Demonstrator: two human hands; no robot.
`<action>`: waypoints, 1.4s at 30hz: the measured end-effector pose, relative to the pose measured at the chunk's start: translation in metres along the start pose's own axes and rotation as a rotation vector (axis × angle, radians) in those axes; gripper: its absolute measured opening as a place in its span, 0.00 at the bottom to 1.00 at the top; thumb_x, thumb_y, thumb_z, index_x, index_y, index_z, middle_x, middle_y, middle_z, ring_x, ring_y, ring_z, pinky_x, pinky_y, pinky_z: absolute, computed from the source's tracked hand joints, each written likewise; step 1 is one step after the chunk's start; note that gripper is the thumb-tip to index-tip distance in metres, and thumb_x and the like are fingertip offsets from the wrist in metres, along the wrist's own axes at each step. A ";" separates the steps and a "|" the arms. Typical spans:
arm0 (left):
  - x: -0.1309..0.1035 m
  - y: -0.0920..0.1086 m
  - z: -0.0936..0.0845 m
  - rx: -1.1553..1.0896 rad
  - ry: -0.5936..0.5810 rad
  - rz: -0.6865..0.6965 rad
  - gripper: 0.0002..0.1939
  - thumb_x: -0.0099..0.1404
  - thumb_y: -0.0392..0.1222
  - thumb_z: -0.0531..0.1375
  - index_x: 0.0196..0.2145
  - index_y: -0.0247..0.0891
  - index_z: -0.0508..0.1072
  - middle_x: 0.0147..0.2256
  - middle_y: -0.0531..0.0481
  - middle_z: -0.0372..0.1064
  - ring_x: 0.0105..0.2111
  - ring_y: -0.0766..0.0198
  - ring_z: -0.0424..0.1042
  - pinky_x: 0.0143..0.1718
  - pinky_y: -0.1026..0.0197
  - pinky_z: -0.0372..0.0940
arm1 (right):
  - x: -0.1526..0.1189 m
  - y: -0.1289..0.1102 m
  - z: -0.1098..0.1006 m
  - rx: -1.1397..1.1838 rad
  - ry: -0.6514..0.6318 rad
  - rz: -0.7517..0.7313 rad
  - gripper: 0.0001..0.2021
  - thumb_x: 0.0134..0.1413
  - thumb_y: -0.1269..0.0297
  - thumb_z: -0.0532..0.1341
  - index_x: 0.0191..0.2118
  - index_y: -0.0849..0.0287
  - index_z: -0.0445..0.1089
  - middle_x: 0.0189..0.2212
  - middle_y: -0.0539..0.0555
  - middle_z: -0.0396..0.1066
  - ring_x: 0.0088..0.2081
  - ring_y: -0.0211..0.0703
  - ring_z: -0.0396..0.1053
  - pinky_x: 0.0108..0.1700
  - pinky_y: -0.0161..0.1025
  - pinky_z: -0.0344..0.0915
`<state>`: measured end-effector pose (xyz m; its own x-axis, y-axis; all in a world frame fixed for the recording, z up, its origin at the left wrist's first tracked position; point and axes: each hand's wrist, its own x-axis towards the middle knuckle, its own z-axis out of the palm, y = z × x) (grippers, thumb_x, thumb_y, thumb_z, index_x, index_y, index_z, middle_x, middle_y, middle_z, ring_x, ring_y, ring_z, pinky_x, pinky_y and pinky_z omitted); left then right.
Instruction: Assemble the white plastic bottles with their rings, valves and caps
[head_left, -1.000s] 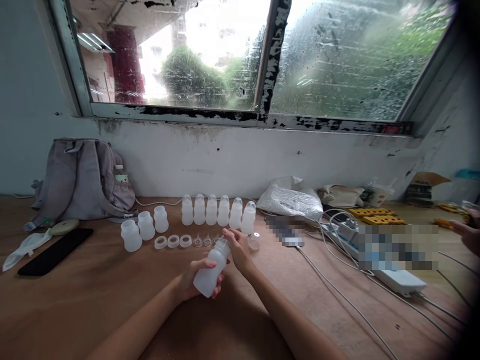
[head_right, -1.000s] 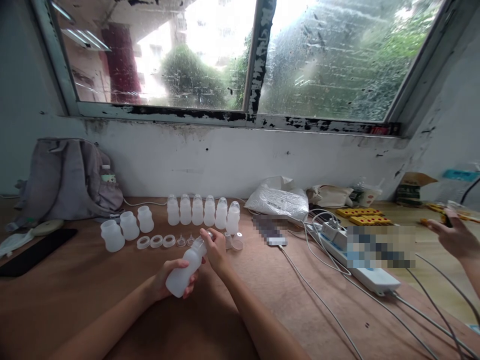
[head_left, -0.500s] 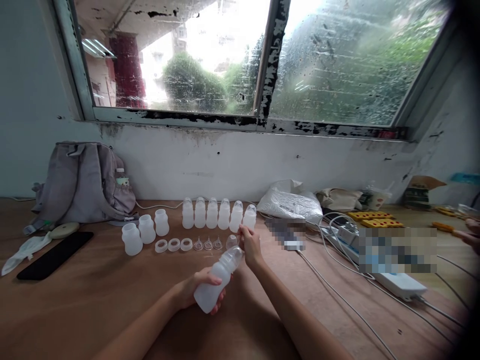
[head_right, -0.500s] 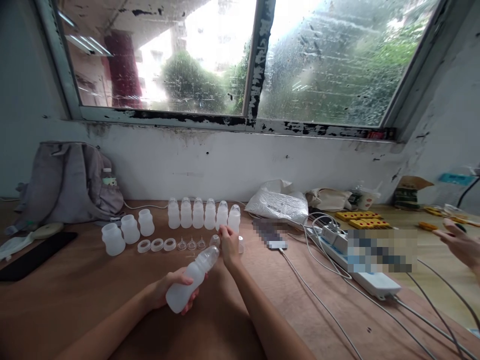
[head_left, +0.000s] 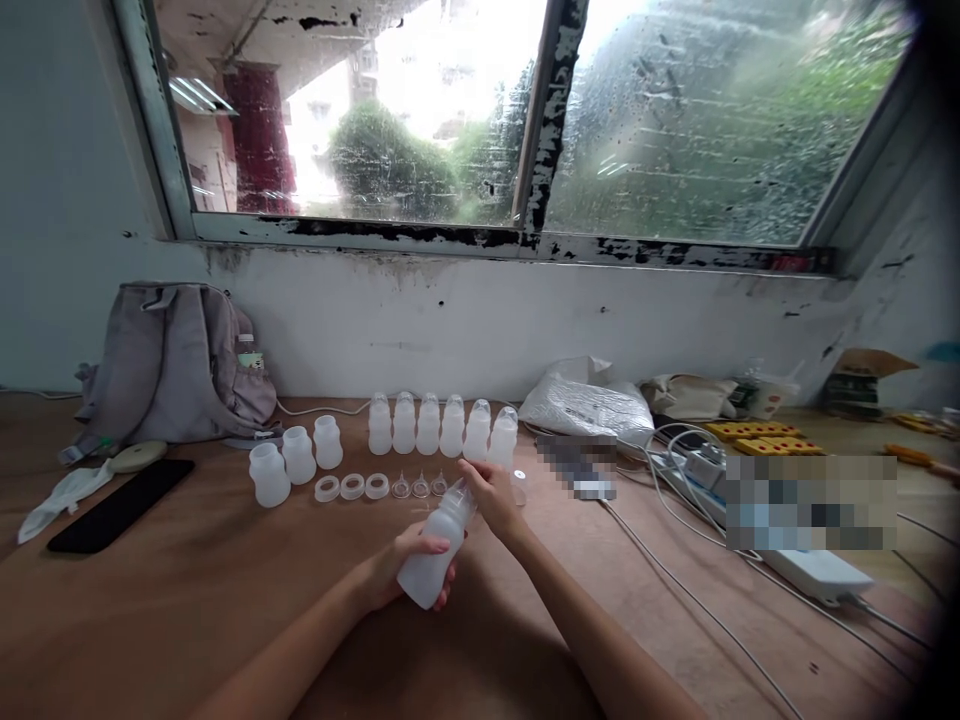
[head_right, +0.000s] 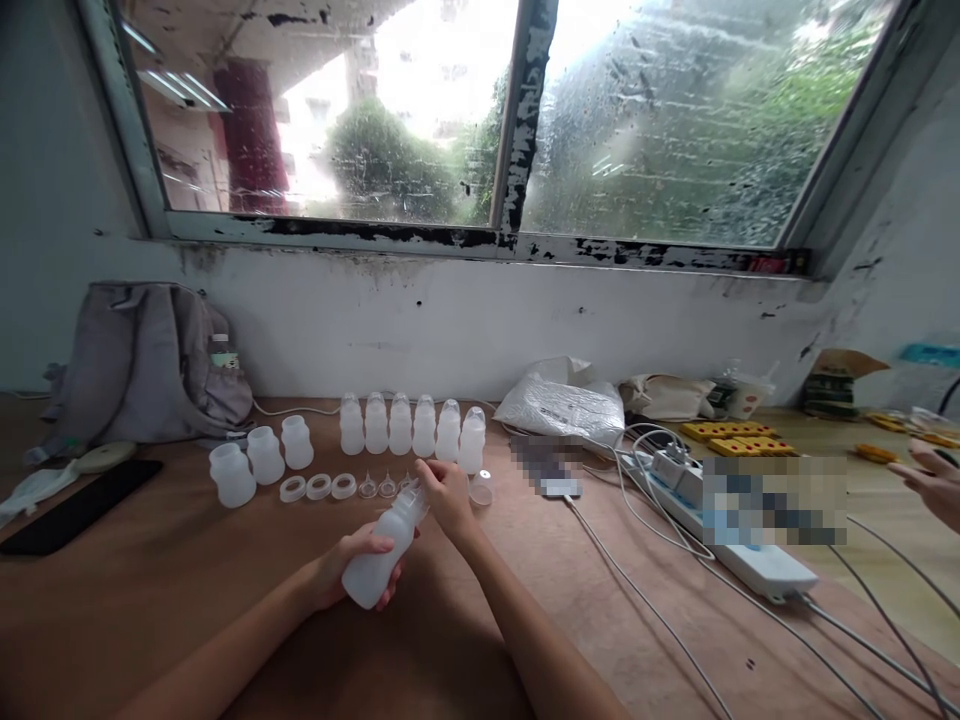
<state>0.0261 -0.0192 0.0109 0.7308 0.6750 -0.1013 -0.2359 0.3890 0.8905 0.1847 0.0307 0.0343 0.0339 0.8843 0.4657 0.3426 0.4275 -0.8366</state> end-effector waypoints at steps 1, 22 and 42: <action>0.001 0.000 0.000 -0.002 0.000 -0.001 0.18 0.55 0.43 0.54 0.44 0.34 0.61 0.24 0.51 0.64 0.19 0.66 0.67 0.18 0.65 0.62 | 0.001 0.001 0.000 0.016 0.007 0.011 0.20 0.47 0.57 0.53 0.11 0.60 0.53 0.12 0.45 0.44 0.17 0.31 0.44 0.18 0.32 0.41; -0.002 0.006 -0.007 -0.149 0.236 0.302 0.18 0.57 0.44 0.54 0.45 0.35 0.61 0.26 0.51 0.64 0.20 0.67 0.66 0.20 0.65 0.60 | 0.001 0.011 -0.012 -0.903 -0.131 -0.025 0.19 0.51 0.48 0.51 0.24 0.58 0.66 0.20 0.54 0.69 0.24 0.41 0.66 0.24 0.34 0.48; 0.005 -0.001 -0.008 0.215 0.661 0.565 0.13 0.54 0.47 0.59 0.31 0.36 0.62 0.25 0.53 0.64 0.20 0.67 0.67 0.20 0.66 0.61 | -0.001 0.008 -0.019 -1.007 -0.324 0.218 0.29 0.42 0.40 0.55 0.43 0.61 0.55 0.34 0.60 0.70 0.38 0.54 0.68 0.29 0.38 0.56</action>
<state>0.0251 -0.0112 0.0062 0.0077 0.9793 0.2021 -0.2750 -0.1923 0.9420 0.2054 0.0297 0.0328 -0.0116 0.9935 0.1133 0.9788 0.0345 -0.2019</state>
